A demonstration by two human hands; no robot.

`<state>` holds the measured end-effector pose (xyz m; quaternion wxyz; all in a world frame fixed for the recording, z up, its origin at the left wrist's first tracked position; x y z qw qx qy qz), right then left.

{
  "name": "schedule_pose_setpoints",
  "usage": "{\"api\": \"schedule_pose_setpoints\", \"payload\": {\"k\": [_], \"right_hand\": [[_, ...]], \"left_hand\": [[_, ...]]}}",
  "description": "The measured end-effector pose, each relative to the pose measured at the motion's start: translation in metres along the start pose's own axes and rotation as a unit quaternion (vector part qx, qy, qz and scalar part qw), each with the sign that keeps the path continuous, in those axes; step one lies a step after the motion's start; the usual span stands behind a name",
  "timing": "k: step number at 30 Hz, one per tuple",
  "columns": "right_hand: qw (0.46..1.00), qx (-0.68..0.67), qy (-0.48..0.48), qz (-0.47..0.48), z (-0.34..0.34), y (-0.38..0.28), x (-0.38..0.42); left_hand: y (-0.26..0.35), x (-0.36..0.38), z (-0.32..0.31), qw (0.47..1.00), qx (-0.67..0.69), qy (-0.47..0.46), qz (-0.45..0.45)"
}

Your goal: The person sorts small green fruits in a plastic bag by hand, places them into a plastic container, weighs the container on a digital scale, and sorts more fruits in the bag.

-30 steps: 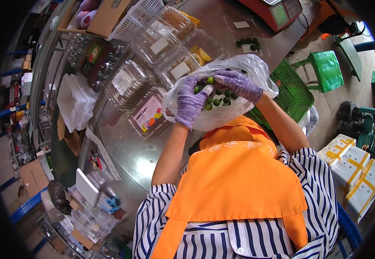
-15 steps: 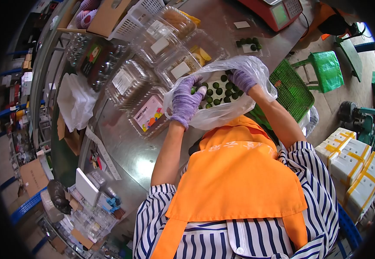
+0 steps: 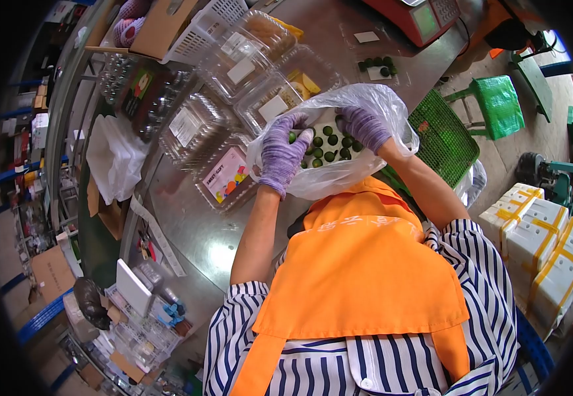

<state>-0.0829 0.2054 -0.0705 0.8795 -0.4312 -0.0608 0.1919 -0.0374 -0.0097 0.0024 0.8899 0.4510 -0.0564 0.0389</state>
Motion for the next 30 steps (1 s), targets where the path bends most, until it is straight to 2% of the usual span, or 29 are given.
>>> {"api": "schedule_pose_setpoints", "payload": {"k": [2, 3, 6, 12, 15, 18, 22, 26, 27, 28, 29, 30], "right_hand": [[0.998, -0.025, -0.037, -0.043, -0.013, -0.003, -0.004], [0.999, 0.004, -0.039, 0.004, -0.018, 0.0, -0.01], [0.998, 0.006, -0.055, -0.035, -0.02, 0.008, -0.013], [0.999, -0.004, 0.011, -0.037, -0.017, 0.014, -0.01], [0.998, -0.035, 0.045, 0.029, -0.016, 0.002, -0.005], [0.991, 0.06, -0.116, -0.022, -0.016, -0.015, -0.015], [0.983, 0.142, -0.115, 0.016, -0.028, -0.026, -0.014], [0.976, 0.152, -0.156, 0.017, -0.032, -0.018, -0.021], [0.981, 0.018, -0.172, -0.087, -0.022, -0.026, -0.02], [0.958, -0.116, -0.184, -0.187, -0.003, -0.043, -0.019], [0.907, -0.246, -0.193, -0.282, 0.006, -0.052, -0.017], [0.885, -0.332, -0.189, -0.266, 0.005, -0.045, -0.014]], "left_hand": [[-0.003, 0.0, -0.001, 1.0, 0.009, -0.008, 0.01], [-0.005, 0.0, -0.002, 1.0, 0.013, -0.012, 0.015], [-0.009, 0.002, -0.002, 0.999, 0.045, -0.015, 0.022], [-0.014, 0.0, 0.002, 0.997, -0.061, 0.021, -0.037], [-0.016, -0.001, -0.002, 1.0, -0.013, 0.004, -0.016], [-0.014, 0.0, -0.004, 0.998, 0.055, -0.015, 0.035], [-0.012, 0.002, -0.003, 0.999, 0.043, -0.01, 0.016], [-0.007, 0.004, 0.0, 0.999, 0.031, -0.017, 0.029], [-0.005, 0.004, 0.001, 0.999, 0.029, -0.017, 0.031], [-0.006, 0.004, 0.002, 0.999, 0.022, -0.013, 0.026], [-0.008, 0.004, 0.002, 1.0, 0.015, -0.009, 0.021], [-0.009, 0.006, 0.003, 1.0, 0.008, -0.007, 0.018]]}}
Point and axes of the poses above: each hand's wrist, its own x-axis away from the middle knuckle, its own z-axis out of the back of the hand, y = z × x, the point moved 1 cm from there along -x, towards the middle knuckle, and after that the axes turned 14 degrees about -x, right-handed, at the moved point
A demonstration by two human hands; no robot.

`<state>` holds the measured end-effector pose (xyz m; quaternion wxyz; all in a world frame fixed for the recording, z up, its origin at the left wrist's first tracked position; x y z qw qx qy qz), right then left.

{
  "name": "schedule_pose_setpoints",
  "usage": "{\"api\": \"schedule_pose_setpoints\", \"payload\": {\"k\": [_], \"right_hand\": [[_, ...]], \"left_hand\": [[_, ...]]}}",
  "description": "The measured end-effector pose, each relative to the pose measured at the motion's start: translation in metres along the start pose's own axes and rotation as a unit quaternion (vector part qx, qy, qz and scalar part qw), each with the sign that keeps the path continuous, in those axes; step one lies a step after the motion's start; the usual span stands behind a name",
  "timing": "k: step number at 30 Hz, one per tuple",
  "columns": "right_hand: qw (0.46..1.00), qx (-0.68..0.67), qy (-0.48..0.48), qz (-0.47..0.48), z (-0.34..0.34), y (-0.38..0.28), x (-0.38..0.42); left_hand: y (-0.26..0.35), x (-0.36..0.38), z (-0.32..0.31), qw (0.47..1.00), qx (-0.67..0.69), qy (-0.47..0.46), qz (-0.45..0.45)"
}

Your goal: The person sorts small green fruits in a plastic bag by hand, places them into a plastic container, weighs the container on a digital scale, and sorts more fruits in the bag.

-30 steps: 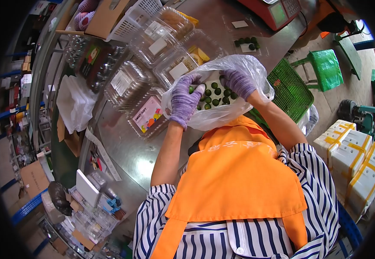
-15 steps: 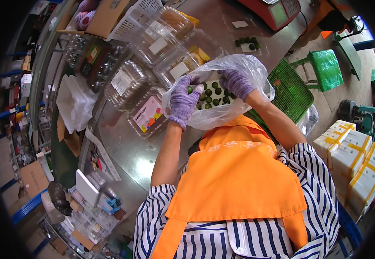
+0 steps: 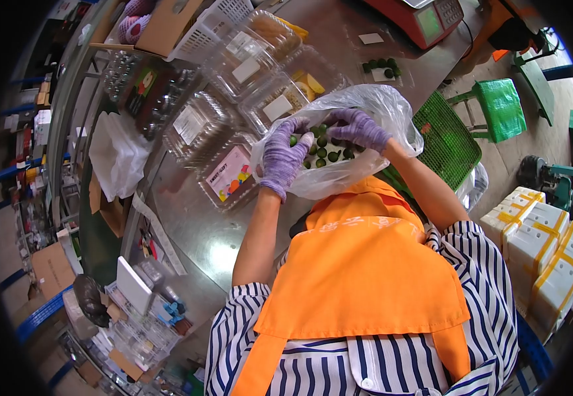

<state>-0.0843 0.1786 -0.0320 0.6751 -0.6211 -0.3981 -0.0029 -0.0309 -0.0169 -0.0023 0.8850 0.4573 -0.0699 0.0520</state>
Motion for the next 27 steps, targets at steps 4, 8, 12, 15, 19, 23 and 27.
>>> {"api": "schedule_pose_setpoints", "payload": {"k": [4, 8, 12, 15, 19, 23, 27], "right_hand": [[0.965, -0.245, -0.092, 0.015, 0.013, 0.005, 0.01], [0.918, -0.375, -0.13, -0.004, 0.009, 0.007, 0.015], [0.898, -0.407, -0.168, 0.002, 0.007, 0.01, 0.015], [0.903, -0.405, -0.141, 0.002, 0.004, 0.004, 0.02], [0.92, -0.378, -0.099, 0.024, -0.002, -0.003, 0.027], [0.968, -0.244, -0.055, 0.035, 0.011, -0.018, 0.035], [0.975, 0.062, 0.111, 0.182, 0.035, 0.003, 0.014]], "left_hand": [[0.004, 0.0, 0.0, 0.999, -0.021, -0.005, -0.036], [0.008, 0.0, -0.008, 0.997, 0.022, -0.017, -0.078], [0.015, 0.002, -0.008, 0.996, 0.057, -0.038, -0.058], [0.016, 0.002, -0.007, 0.995, 0.035, -0.027, -0.085], [0.015, 0.003, -0.008, 0.995, 0.045, -0.023, -0.087], [0.014, 0.001, -0.005, 0.996, 0.073, -0.038, -0.023], [0.007, 0.0, 0.001, 0.998, 0.051, -0.023, -0.021]]}}
Point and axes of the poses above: each hand's wrist, its own x-axis away from the middle knuckle, its own z-axis out of the back of the hand, y = z × x, the point moved 1 cm from there along -x, towards the middle knuckle, and after that the axes turned 14 degrees about -x, right-handed, at the moved point
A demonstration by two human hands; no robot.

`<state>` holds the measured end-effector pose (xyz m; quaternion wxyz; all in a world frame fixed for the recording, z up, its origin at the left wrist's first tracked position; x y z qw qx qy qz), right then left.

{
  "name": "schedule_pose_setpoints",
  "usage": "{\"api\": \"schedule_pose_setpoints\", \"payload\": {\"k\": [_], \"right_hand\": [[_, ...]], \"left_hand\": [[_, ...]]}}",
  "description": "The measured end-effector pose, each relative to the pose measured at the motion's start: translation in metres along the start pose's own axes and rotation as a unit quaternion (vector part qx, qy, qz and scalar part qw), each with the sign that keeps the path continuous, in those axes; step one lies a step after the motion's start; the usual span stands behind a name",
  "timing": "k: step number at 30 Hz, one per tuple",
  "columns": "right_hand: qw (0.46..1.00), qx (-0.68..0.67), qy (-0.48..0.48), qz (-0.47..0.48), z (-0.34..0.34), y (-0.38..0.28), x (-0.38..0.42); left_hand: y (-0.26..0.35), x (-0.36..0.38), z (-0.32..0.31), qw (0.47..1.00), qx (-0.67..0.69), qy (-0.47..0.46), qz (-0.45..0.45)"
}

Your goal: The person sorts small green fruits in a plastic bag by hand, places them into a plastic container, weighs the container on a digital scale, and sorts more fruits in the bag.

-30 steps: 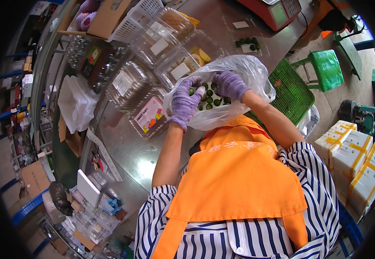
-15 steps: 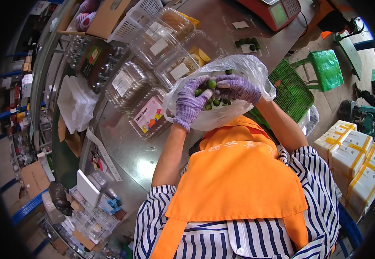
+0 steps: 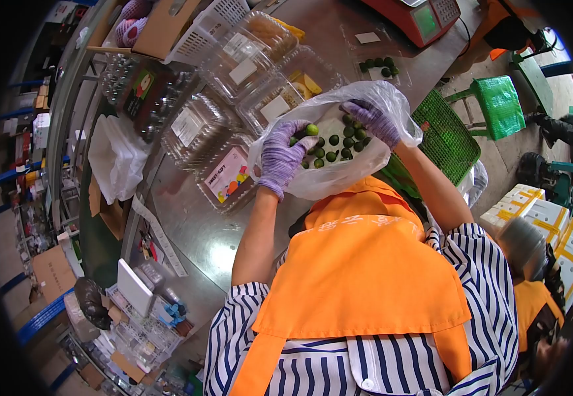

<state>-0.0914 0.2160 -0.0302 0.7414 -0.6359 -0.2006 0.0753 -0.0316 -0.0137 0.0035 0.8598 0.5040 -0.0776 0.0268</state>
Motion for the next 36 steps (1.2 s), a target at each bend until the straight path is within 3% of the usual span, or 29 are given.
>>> {"api": "schedule_pose_setpoints", "payload": {"k": [2, 3, 5, 8, 12, 14, 15, 16, 19, 22, 25, 28, 31, 34, 36], "right_hand": [[0.975, 0.2, 0.018, 0.098, -0.004, 0.024, -0.005], [0.998, 0.044, -0.014, -0.046, -0.015, 0.015, 0.0], [0.931, 0.324, -0.107, 0.131, -0.025, 0.011, 0.0], [0.861, 0.488, -0.116, 0.081, -0.05, 0.022, 0.0], [0.922, 0.362, -0.073, 0.112, -0.039, 0.022, -0.003], [0.991, 0.092, -0.085, -0.053, -0.03, 0.008, 0.003], [0.986, -0.048, -0.085, -0.134, -0.025, 0.0, 0.007], [0.974, -0.148, -0.096, -0.143, -0.02, -0.008, 0.012], [0.958, -0.249, -0.103, -0.101, -0.019, -0.004, 0.012], [0.96, -0.253, -0.105, -0.061, -0.016, -0.013, 0.018], [0.963, -0.243, -0.1, -0.066, -0.013, -0.009, 0.017], [0.961, -0.241, -0.118, -0.066, -0.014, -0.015, 0.02], [0.966, -0.194, -0.159, -0.066, -0.009, -0.011, 0.015], [0.972, -0.182, -0.148, -0.007, -0.007, -0.016, 0.015], [0.97, -0.182, -0.144, -0.065, -0.008, -0.024, 0.018]], "left_hand": [[-0.004, 0.001, 0.0, 1.0, 0.003, -0.014, 0.009], [-0.005, 0.002, 0.0, 1.0, 0.005, -0.022, 0.014], [-0.002, 0.004, -0.001, 0.998, -0.047, -0.03, 0.026], [0.005, 0.006, -0.001, 0.995, -0.078, -0.04, 0.057], [-0.005, 0.005, -0.002, 0.993, -0.116, -0.016, 0.029], [-0.01, 0.005, -0.004, 0.993, -0.113, -0.015, 0.026], [-0.013, 0.004, -0.005, 0.994, -0.097, -0.021, 0.033], [-0.014, 0.002, -0.006, 0.995, -0.082, -0.028, 0.041], [-0.015, -0.001, -0.009, 0.993, -0.116, -0.02, 0.023], [-0.014, -0.004, -0.012, 0.99, -0.135, 0.007, -0.03], [-0.004, -0.004, -0.01, 0.995, -0.079, -0.049, 0.04], [-0.006, -0.005, -0.016, 0.992, -0.114, -0.031, -0.044], [-0.006, -0.007, -0.018, 0.986, -0.159, -0.02, -0.044], [-0.007, -0.009, -0.017, 0.991, -0.105, -0.037, -0.071], [-0.003, -0.009, -0.018, 0.992, -0.08, -0.051, -0.086]]}}
Point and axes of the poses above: each hand's wrist, its own x-axis away from the middle knuckle, its own z-axis out of the back of the hand, y = z × x, the point moved 1 cm from there along -x, towards the middle knuckle, and after that the axes turned 14 degrees about -x, right-handed, at the moved point
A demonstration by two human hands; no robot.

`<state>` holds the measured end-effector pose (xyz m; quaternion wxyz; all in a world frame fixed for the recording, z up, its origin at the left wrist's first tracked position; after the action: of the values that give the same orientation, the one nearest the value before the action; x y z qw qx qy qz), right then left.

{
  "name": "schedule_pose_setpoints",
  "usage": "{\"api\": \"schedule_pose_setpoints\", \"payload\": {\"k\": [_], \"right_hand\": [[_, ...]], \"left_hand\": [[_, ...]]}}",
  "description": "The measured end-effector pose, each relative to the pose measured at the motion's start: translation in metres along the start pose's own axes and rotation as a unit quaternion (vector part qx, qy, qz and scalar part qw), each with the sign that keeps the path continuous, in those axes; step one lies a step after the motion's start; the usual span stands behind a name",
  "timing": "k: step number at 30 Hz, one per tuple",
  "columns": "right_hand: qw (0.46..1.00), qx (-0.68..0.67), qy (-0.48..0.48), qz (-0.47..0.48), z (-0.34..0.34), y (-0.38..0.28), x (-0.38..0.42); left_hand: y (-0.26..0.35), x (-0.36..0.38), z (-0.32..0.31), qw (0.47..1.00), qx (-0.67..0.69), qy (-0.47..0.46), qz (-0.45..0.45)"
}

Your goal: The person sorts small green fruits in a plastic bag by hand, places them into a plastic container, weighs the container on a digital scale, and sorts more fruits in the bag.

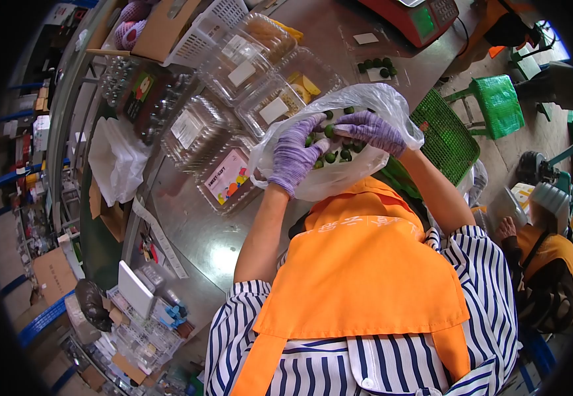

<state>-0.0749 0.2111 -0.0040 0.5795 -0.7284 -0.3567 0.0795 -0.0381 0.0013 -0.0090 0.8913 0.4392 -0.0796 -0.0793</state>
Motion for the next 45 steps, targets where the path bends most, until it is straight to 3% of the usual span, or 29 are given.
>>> {"api": "schedule_pose_setpoints", "payload": {"k": [4, 8, 9, 11, 12, 14, 16, 20, 25, 28, 33, 36, 37, 39, 41, 43, 45], "right_hand": [[0.998, 0.013, 0.019, -0.062, -0.002, 0.001, -0.003], [0.994, 0.019, 0.069, -0.083, 0.001, -0.015, 0.0], [0.985, 0.126, 0.119, -0.005, 0.008, -0.013, -0.002], [0.908, 0.33, 0.21, 0.15, 0.021, -0.007, -0.007], [0.976, 0.102, 0.188, -0.036, 0.009, -0.027, 0.002], [0.975, 0.082, 0.204, 0.043, 0.027, -0.001, -0.009], [0.981, 0.108, 0.137, 0.084, 0.015, -0.026, -0.001], [0.993, 0.087, -0.014, 0.08, -0.013, -0.049, 0.006], [0.999, 0.009, -0.038, 0.038, -0.007, -0.023, -0.004], [0.999, -0.024, -0.034, 0.028, -0.007, -0.024, -0.002], [0.998, -0.029, -0.038, 0.037, -0.003, -0.017, -0.004], [0.988, 0.137, -0.036, -0.068, -0.004, -0.026, 0.002], [0.958, 0.286, 0.004, -0.022, 0.0, -0.023, 0.002], [0.823, 0.558, 0.082, 0.071, 0.021, -0.005, -0.002], [0.918, 0.338, 0.205, 0.047, 0.065, 0.027, -0.013], [0.789, 0.556, 0.231, 0.123, 0.078, 0.027, -0.02], [0.776, 0.549, 0.262, 0.167, 0.076, 0.021, -0.024]], "left_hand": [[0.005, 0.001, -0.001, 0.999, 0.033, -0.014, -0.008], [0.014, 0.004, 0.001, 0.971, 0.204, -0.05, 0.114], [0.013, 0.004, 0.002, 0.964, 0.232, -0.052, 0.119], [0.012, 0.004, 0.005, 0.951, 0.268, -0.062, 0.141], [0.014, 0.005, 0.009, 0.945, 0.276, -0.07, 0.16], [0.018, 0.007, 0.017, 0.924, 0.317, -0.093, 0.195], [0.022, 0.008, 0.024, 0.889, 0.379, -0.124, 0.226], [0.016, 0.004, 0.018, 0.89, 0.364, -0.15, 0.231], [0.021, 0.007, 0.013, 0.903, 0.339, -0.109, 0.238], [0.012, 0.007, 0.009, 0.889, 0.348, -0.044, 0.295], [0.01, 0.005, 0.011, 0.916, 0.286, -0.062, 0.273], [0.011, 0.001, 0.011, 0.931, 0.248, -0.049, 0.262], [0.011, -0.001, 0.011, 0.936, 0.237, -0.041, 0.258], [0.011, -0.005, 0.012, 0.947, 0.24, -0.003, 0.215], [0.018, -0.005, 0.017, 0.948, 0.246, 0.043, 0.197], [0.012, -0.005, 0.019, 0.953, 0.24, 0.058, 0.174], [0.014, -0.008, 0.021, 0.955, 0.238, 0.064, 0.163]]}}
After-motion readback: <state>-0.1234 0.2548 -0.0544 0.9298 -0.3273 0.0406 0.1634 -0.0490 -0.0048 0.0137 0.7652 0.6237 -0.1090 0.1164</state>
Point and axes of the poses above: each hand's wrist, its own x-axis away from the middle knuckle, its own z-axis out of the back of the hand, y = z × x, the point moved 1 cm from there along -x, towards the middle knuckle, and after that the axes turned 14 degrees about -x, right-handed, at the moved point
